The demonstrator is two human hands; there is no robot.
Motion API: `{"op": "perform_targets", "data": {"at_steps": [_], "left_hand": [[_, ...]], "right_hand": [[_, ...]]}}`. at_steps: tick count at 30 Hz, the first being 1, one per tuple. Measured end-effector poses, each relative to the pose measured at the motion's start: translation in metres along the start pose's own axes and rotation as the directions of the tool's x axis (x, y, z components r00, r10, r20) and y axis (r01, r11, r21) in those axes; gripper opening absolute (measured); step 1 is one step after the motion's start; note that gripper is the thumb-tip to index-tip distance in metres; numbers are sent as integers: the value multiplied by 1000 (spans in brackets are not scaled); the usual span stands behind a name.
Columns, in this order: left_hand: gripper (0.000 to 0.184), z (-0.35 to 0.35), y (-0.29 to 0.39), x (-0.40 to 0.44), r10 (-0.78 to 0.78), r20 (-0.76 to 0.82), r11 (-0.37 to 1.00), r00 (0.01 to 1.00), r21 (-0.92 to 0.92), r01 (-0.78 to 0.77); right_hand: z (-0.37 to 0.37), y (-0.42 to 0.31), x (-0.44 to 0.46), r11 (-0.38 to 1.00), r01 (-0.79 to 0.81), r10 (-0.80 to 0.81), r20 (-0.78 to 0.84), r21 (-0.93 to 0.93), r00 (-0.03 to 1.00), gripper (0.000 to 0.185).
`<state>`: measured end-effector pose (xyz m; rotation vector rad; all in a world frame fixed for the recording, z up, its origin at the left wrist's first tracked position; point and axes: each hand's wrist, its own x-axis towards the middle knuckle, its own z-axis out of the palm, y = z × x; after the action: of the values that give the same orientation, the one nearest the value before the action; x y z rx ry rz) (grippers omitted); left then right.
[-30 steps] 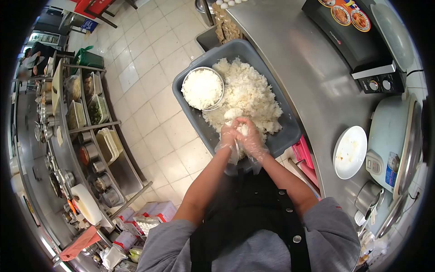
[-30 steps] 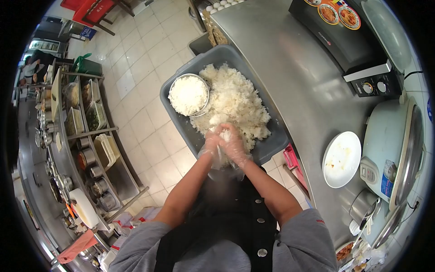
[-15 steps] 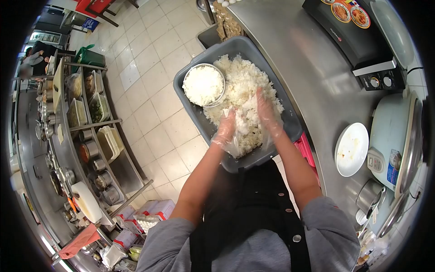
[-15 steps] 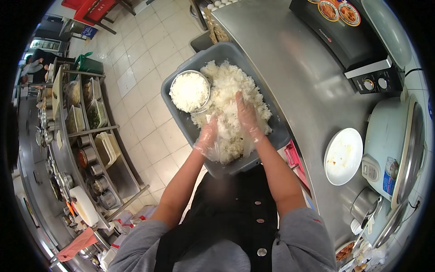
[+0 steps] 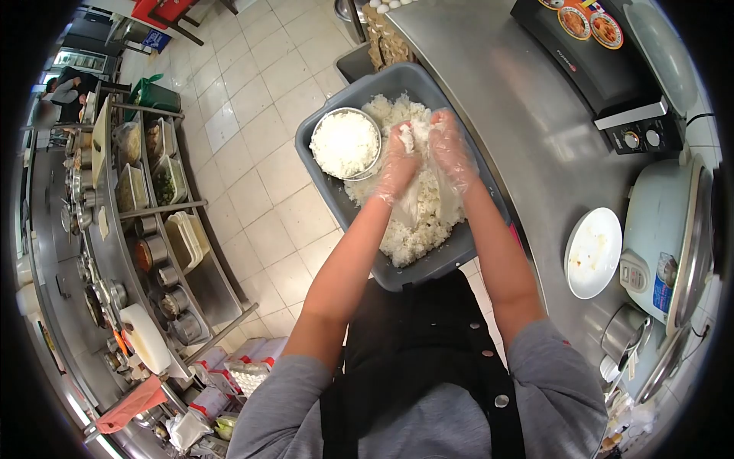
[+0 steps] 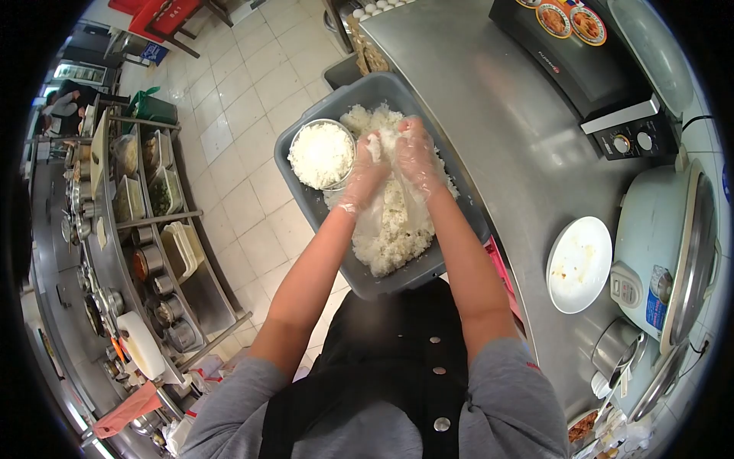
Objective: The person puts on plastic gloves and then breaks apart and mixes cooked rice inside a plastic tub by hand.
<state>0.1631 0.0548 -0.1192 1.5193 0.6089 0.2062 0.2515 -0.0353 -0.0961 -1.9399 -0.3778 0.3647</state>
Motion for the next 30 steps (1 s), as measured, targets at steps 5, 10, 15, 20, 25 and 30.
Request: {"op": "perform_targets", "data": {"at_steps": [5, 10, 15, 20, 25, 30], "left_hand": [[78, -4, -6, 5, -16, 128, 977, 992, 212, -12], [57, -38, -18, -42, 9, -5, 937, 1000, 349, -7], [47, -60, -126, -67, -260, -237, 907, 936, 271, 321], [50, -45, -178, -60, -66, -239, 797, 969, 572, 195], [71, -37, -161, -52, -509, -52, 834, 859, 215, 507], [86, -26, -132, -61, -548, -41, 831, 836, 93, 549]], "right_hand": [[-7, 15, 11, 975, 90, -55, 172, -202, 984, 24], [-32, 7, -26, 945, 225, -193, 149, -236, 970, 35], [-30, 62, -73, 922, -243, 332, 289, -303, 898, 38], [26, 169, -104, 757, -570, 654, 354, -321, 669, 56], [70, 197, -112, 715, -699, 682, 222, -7, 697, 77], [58, 132, -109, 606, -745, 539, 546, 277, 641, 77]]}}
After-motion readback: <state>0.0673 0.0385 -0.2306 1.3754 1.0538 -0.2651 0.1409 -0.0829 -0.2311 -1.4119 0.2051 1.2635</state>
